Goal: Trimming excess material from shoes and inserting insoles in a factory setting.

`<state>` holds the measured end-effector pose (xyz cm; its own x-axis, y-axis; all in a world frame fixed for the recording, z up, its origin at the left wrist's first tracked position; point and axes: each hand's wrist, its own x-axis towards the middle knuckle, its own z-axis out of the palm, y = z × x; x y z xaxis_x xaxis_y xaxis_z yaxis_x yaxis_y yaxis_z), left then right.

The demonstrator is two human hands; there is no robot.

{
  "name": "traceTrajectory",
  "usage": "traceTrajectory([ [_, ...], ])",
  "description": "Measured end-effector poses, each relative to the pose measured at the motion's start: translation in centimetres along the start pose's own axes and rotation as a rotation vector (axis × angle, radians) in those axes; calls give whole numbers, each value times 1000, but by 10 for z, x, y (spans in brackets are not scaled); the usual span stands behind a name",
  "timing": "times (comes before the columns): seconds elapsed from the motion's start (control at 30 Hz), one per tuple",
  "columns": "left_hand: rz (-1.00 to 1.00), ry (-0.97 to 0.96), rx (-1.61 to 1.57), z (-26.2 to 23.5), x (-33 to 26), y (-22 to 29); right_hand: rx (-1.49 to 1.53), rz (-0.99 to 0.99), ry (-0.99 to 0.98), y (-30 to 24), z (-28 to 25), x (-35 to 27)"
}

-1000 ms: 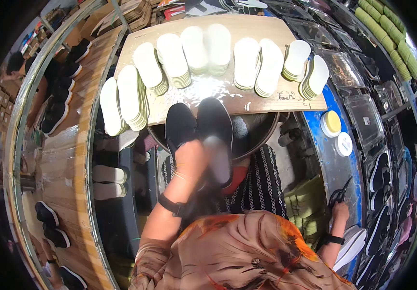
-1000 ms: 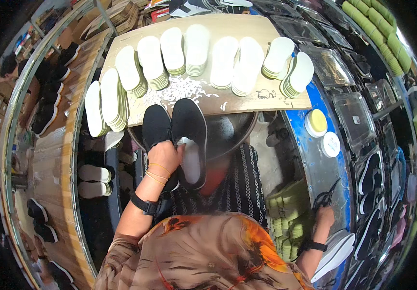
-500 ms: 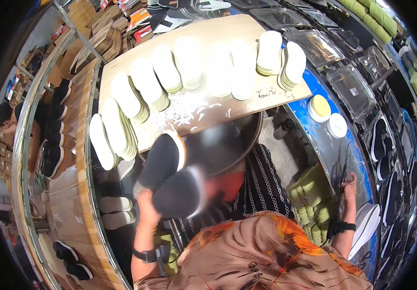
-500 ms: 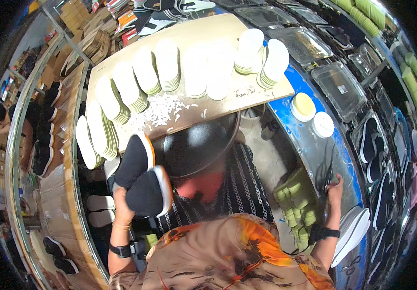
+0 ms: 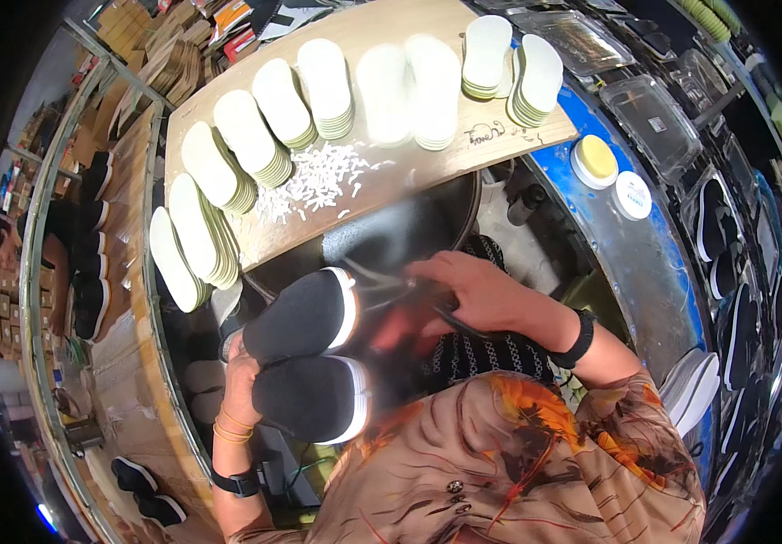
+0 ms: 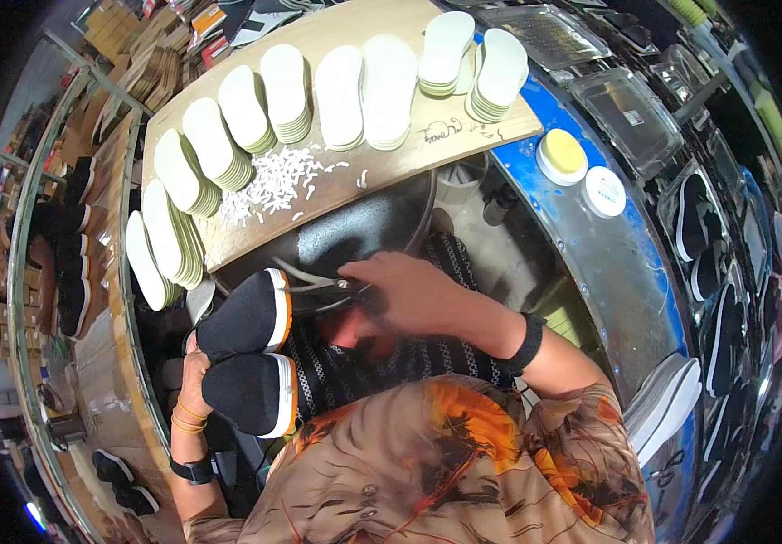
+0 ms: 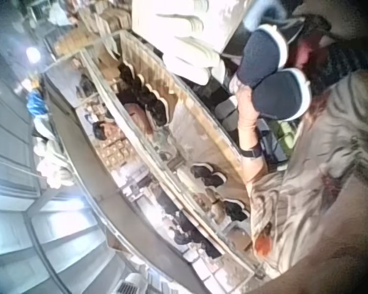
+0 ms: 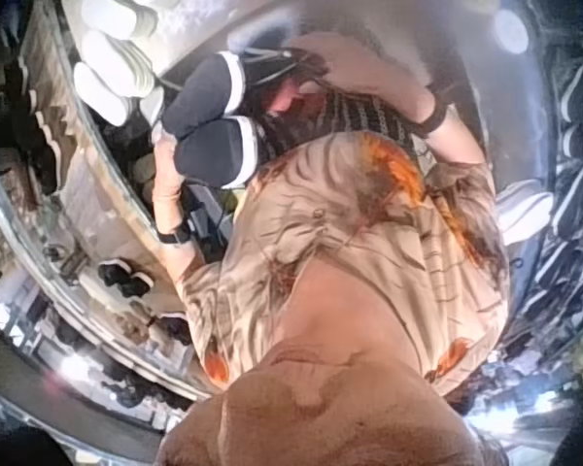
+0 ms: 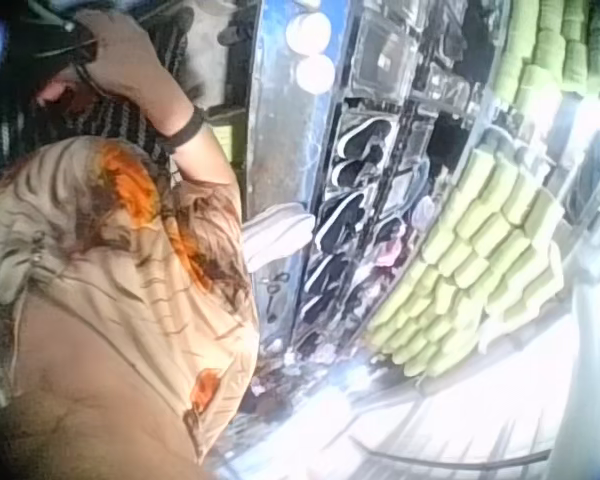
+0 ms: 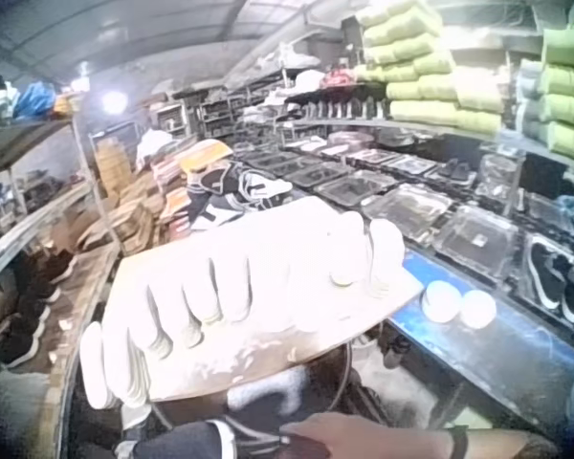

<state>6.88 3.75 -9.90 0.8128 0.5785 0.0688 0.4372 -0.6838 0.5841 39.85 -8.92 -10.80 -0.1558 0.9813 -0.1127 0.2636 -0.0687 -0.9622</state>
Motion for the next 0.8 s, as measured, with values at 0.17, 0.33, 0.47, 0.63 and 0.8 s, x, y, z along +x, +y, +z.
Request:
traceTrajectory([
  [0.17, 45, -57, 23, 1, 7, -3, -686, -41, 129, 22, 6, 7],
  [0.33, -88, -85, 44, 2, 2, -20, -486, 54, 54, 34, 1, -14],
  [0.47, -76, 5, 114, 2, 10, -17, -463, -211, 81, 17, 0, -20],
  [0.63, -78, 53, 90, 15, 17, -31, -552, -136, 53, 18, 6, -8],
  [0.8, -116, -101, 253, 11, 15, -47, -604, -113, 50, 37, 6, -15],
])
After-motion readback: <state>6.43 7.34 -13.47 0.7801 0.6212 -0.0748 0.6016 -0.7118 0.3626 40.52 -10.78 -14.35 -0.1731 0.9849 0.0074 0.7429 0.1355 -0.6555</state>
